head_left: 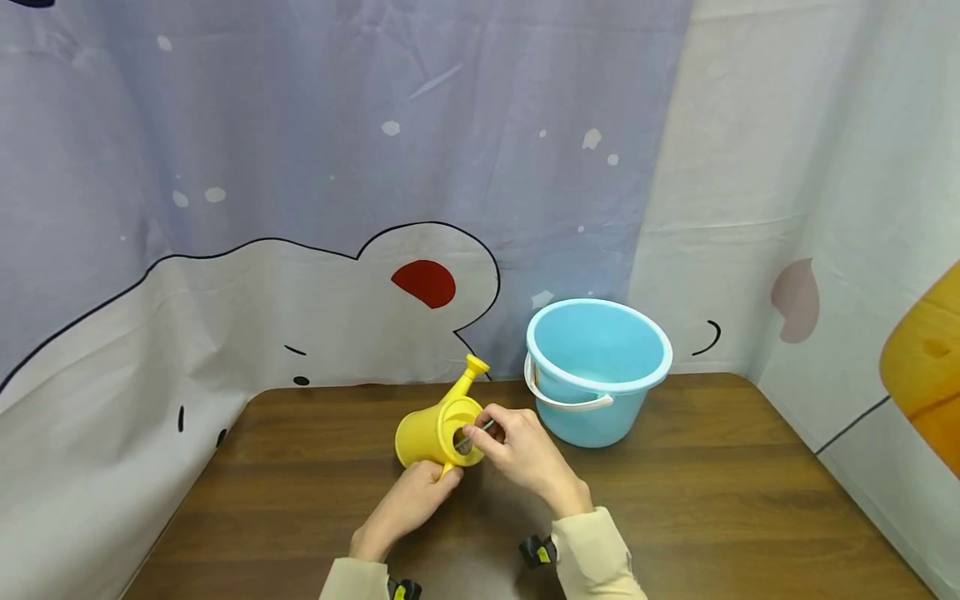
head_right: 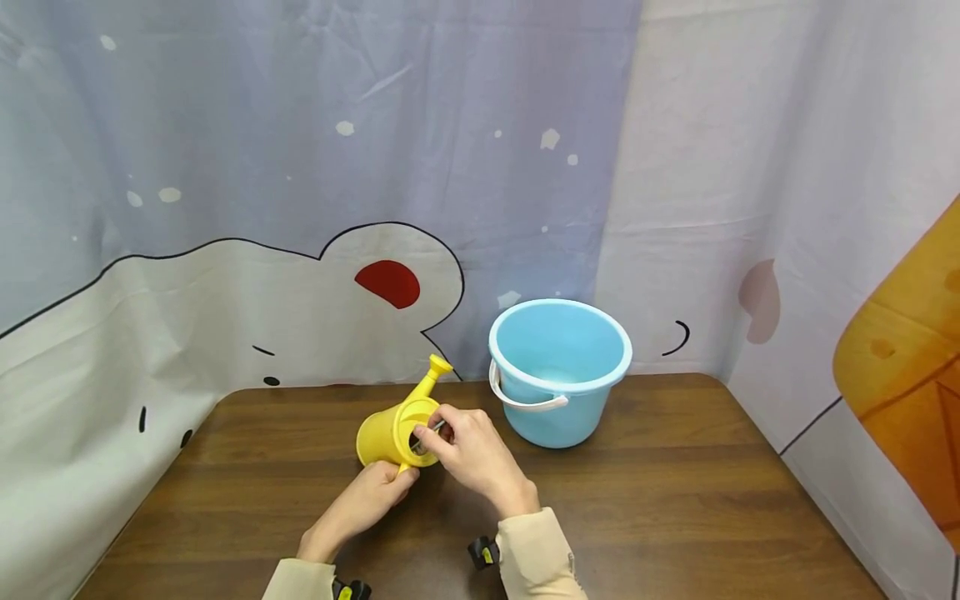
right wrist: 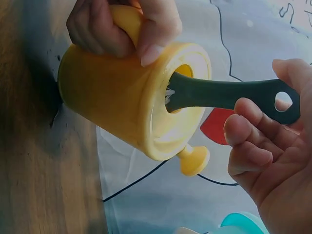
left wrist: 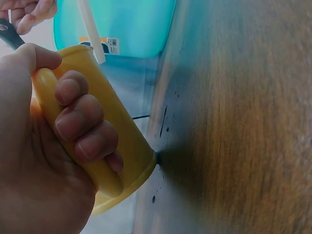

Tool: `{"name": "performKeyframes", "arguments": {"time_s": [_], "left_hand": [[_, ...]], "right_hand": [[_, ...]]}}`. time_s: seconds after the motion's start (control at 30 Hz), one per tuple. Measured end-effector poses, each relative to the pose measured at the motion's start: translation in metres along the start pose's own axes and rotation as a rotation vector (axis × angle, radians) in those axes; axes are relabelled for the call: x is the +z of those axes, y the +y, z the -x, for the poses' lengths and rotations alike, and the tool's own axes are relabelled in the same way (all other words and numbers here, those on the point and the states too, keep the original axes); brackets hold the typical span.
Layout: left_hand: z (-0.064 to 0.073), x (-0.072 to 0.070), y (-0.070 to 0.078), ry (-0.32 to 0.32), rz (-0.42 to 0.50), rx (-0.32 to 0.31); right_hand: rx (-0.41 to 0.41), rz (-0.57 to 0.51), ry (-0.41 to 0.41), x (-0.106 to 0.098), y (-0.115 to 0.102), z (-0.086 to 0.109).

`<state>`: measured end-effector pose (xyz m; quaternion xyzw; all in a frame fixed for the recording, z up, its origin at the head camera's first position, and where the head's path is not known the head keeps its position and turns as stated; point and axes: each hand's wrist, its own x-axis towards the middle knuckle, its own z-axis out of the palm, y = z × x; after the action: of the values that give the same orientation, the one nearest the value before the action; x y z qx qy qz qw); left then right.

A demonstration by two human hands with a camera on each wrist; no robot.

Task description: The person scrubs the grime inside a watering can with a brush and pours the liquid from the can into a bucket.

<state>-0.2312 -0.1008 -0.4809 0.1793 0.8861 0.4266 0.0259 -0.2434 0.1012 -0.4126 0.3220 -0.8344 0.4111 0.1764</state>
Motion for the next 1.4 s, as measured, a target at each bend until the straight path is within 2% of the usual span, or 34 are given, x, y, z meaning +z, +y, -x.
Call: {"name": "performKeyframes", "arguments": {"time_s": [0.1, 0.3, 0.7, 0.9, 1.1, 1.4], "left_hand": [[-0.001, 0.000, -0.002, -0.004, -0.004, 0.003], [-0.002, 0.001, -0.003, -0.013, -0.003, 0.005], [0.000, 0.000, 0.001, -0.011, 0.009, 0.006], [0.000, -0.001, 0.000, -0.007, -0.001, 0.009], [0.001, -0.001, 0.000, -0.006, 0.010, -0.001], [0.001, -0.001, 0.000, -0.013, 0.018, -0.008]], "right_hand": [[0.000, -0.008, 0.018, 0.001, 0.000, 0.000], [-0.002, -0.043, -0.002, 0.012, 0.002, 0.000], [0.081, -0.018, -0.017, 0.025, 0.013, 0.003], [0.074, 0.006, -0.025, 0.024, 0.014, 0.002], [0.038, 0.012, -0.009, 0.019, 0.007, 0.001], [0.025, 0.009, 0.007, 0.011, 0.000, -0.001]]}}
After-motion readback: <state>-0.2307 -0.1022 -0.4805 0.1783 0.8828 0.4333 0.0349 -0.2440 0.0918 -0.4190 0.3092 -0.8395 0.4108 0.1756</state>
